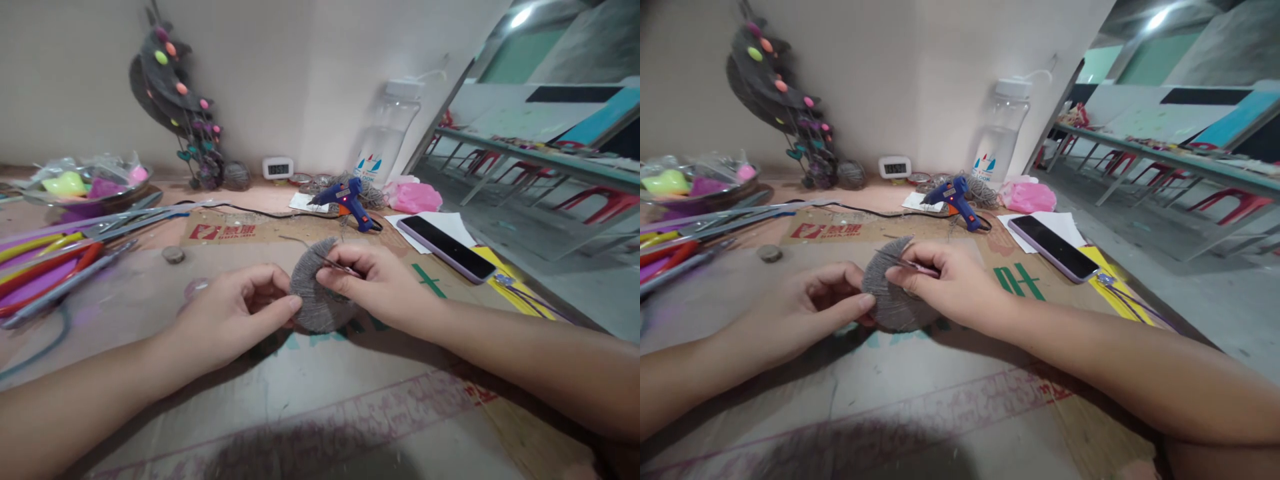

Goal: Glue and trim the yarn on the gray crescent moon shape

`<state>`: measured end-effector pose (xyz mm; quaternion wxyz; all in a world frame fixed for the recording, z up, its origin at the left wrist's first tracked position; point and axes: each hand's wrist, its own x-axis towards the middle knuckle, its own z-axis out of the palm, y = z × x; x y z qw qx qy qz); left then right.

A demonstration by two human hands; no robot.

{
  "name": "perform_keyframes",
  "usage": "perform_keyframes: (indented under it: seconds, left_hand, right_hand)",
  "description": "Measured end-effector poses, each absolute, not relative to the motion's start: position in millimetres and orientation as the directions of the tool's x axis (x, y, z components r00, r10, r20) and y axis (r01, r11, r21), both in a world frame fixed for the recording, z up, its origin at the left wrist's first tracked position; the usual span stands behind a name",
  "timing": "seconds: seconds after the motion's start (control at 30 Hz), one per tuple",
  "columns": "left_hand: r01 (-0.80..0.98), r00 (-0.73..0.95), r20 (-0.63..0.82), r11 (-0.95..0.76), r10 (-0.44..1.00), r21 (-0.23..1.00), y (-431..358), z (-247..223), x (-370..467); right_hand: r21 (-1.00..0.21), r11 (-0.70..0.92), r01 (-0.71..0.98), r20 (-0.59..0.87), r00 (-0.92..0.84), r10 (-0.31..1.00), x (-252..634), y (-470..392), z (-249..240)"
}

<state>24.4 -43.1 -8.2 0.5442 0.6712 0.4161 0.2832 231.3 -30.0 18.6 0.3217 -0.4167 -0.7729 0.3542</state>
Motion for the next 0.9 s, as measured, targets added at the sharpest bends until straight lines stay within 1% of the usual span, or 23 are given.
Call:
perform_keyframes:
  seconds: [0.07,0.1,0.27,0.33,0.43,0.53,0.67,0.9]
  left_hand:
    - [0.260,0.512,-0.053,-0.096,0.857,0.961,-42.8,-9.5,23.1]
    - [0.258,0.515,-0.041,-0.109,0.857,0.960,-42.7,-9.6,22.6]
    - [0.322,0.482,0.022,-0.201,0.876,0.925,-42.2,-7.6,20.8]
    - [0.342,0.478,0.036,-0.224,0.878,0.913,-42.2,-7.2,20.2]
    - [0.321,0.485,0.055,-0.236,0.873,0.917,-42.6,-6.7,20.0]
    - [0.277,0.492,0.076,-0.238,0.868,0.931,-43.0,-6.2,20.8]
    - [0.257,0.491,0.089,-0.242,0.866,0.936,-43.0,-6.3,21.8]
    - [0.224,0.490,0.122,-0.260,0.863,0.939,-42.9,-7.2,21.9]
  right_hand:
    - [-0.863,0.315,0.396,0.120,-0.444,0.888,229.3,-31.2,19.2]
    - [-0.876,0.292,0.384,0.104,-0.442,0.891,228.7,-31.8,19.1]
    - [-0.913,0.266,0.310,0.099,-0.463,0.881,227.1,-32.4,15.8]
    - [-0.950,0.202,0.238,0.065,-0.483,0.873,226.5,-31.4,13.7]
    - [-0.991,0.072,0.115,0.000,-0.531,0.848,226.4,-28.7,9.7]
    - [-1.000,-0.002,0.012,-0.009,-0.578,0.816,227.3,-24.9,5.0]
    - [-0.998,-0.031,-0.049,0.006,-0.624,0.782,228.3,-21.7,1.5]
    - [-0.998,-0.033,-0.061,0.012,-0.618,0.786,228.9,-21.8,0.9]
